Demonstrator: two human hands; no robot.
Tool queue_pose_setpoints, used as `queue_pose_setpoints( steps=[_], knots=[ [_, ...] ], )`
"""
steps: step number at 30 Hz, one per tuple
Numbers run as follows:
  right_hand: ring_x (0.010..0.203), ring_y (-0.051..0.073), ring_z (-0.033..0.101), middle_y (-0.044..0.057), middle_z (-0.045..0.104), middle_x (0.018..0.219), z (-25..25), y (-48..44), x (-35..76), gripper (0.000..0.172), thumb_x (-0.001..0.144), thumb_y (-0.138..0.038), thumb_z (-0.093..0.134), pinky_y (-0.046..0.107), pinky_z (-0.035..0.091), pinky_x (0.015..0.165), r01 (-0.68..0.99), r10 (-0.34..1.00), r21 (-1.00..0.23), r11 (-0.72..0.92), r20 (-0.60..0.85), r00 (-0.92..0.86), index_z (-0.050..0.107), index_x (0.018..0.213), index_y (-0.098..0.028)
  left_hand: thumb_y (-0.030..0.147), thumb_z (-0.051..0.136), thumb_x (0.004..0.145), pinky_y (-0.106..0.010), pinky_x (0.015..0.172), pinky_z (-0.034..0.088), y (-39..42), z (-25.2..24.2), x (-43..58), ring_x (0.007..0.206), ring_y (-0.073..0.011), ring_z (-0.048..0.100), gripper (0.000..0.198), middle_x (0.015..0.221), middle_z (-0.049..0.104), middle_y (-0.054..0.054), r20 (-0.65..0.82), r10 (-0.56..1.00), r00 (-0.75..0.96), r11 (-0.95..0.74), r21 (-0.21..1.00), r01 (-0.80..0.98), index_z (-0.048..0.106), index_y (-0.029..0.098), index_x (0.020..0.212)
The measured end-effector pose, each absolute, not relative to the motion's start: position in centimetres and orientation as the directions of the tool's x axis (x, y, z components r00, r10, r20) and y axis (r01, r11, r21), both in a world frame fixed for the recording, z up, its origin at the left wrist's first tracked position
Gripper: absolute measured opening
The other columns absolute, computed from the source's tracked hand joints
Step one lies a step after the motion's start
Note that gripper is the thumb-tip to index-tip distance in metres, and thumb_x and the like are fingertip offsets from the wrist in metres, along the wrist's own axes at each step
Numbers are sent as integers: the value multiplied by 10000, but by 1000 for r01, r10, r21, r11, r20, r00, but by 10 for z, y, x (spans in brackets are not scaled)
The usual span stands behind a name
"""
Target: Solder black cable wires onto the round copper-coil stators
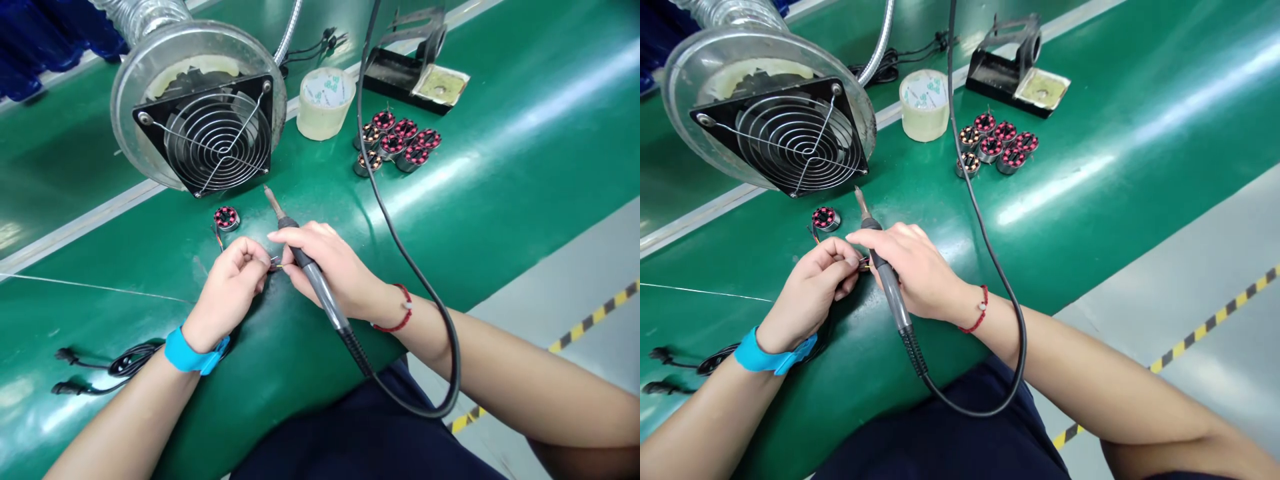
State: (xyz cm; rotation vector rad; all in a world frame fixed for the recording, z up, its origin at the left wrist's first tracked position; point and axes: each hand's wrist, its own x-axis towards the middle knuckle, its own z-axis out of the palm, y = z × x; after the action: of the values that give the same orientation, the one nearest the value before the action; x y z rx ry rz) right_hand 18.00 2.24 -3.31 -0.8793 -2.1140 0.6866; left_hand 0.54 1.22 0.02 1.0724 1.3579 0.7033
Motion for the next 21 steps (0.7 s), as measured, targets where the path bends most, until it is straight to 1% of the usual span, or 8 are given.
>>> queue_pose_setpoints(
  steps=[1, 4, 9, 11, 13, 16, 19, 21],
  knots=[
    [856, 190, 549, 21, 652, 938, -32, 22, 180, 384, 879, -105, 481, 362, 424, 821, 358, 766, -704, 614, 422, -484, 441, 1242, -224, 176, 528, 806, -169, 447, 321, 11, 0, 5, 480, -66, 403, 67, 540, 456, 70, -403, 905, 135, 374, 906, 199, 504, 189, 745],
    [878, 180, 577, 19, 653, 948, -31, 23, 178, 395, 858, -88, 483, 363, 437, 849, 327, 803, -760, 562, 406, -437, 448, 1224, -231, 250, 568, 824, -188, 481, 387, 10, 1, 4, 515, -80, 465, 99, 609, 533, 41, -369, 917, 151, 327, 913, 245, 529, 183, 764],
    [873, 159, 631, 0, 652, 912, -34, 24, 176, 447, 822, -98, 509, 360, 461, 889, 242, 853, -863, 444, 324, -409, 430, 1241, -231, 270, 578, 821, -201, 500, 410, 10, 2, 5, 523, -86, 488, 113, 656, 568, 19, -340, 925, 167, 282, 913, 296, 554, 173, 769],
    [875, 156, 637, 5, 655, 932, -35, 24, 176, 450, 827, -100, 508, 360, 468, 890, 238, 854, -868, 435, 315, -413, 426, 1250, -230, 273, 573, 828, -203, 506, 410, 10, 1, 4, 534, -90, 489, 114, 662, 567, 20, -333, 928, 165, 268, 907, 326, 552, 176, 772],
    [920, 164, 635, 20, 655, 980, -36, 24, 176, 441, 831, -97, 506, 367, 468, 898, 238, 850, -862, 448, 328, -413, 433, 1246, -228, 279, 567, 838, -208, 516, 411, 10, 0, 3, 555, -97, 493, 111, 677, 565, 18, -309, 936, 169, 231, 901, 366, 558, 179, 789],
    [963, 175, 632, 30, 646, 1016, -35, 23, 176, 421, 835, -95, 500, 374, 471, 902, 233, 844, -853, 467, 350, -407, 449, 1229, -235, 264, 559, 845, -230, 582, 432, 9, -1, 2, 617, -112, 513, 91, 759, 580, 0, -209, 957, 199, 102, 889, 447, 581, 182, 813],
    [939, 172, 635, 14, 642, 969, -35, 23, 176, 418, 844, -100, 493, 372, 472, 902, 223, 839, -853, 471, 356, -412, 446, 1231, -250, 208, 543, 838, -256, 692, 444, 8, -1, 1, 735, -138, 548, 65, 850, 602, -20, -106, 962, 250, -48, 841, 539, 593, 185, 802],
    [927, 174, 627, 7, 638, 931, -35, 23, 176, 417, 850, -107, 493, 373, 466, 904, 230, 831, -844, 485, 363, -422, 443, 1238, -251, 178, 527, 829, -262, 715, 436, 8, -1, 1, 756, -145, 551, 80, 829, 603, -17, -109, 961, 254, -60, 815, 577, 585, 186, 775]
  ],
)
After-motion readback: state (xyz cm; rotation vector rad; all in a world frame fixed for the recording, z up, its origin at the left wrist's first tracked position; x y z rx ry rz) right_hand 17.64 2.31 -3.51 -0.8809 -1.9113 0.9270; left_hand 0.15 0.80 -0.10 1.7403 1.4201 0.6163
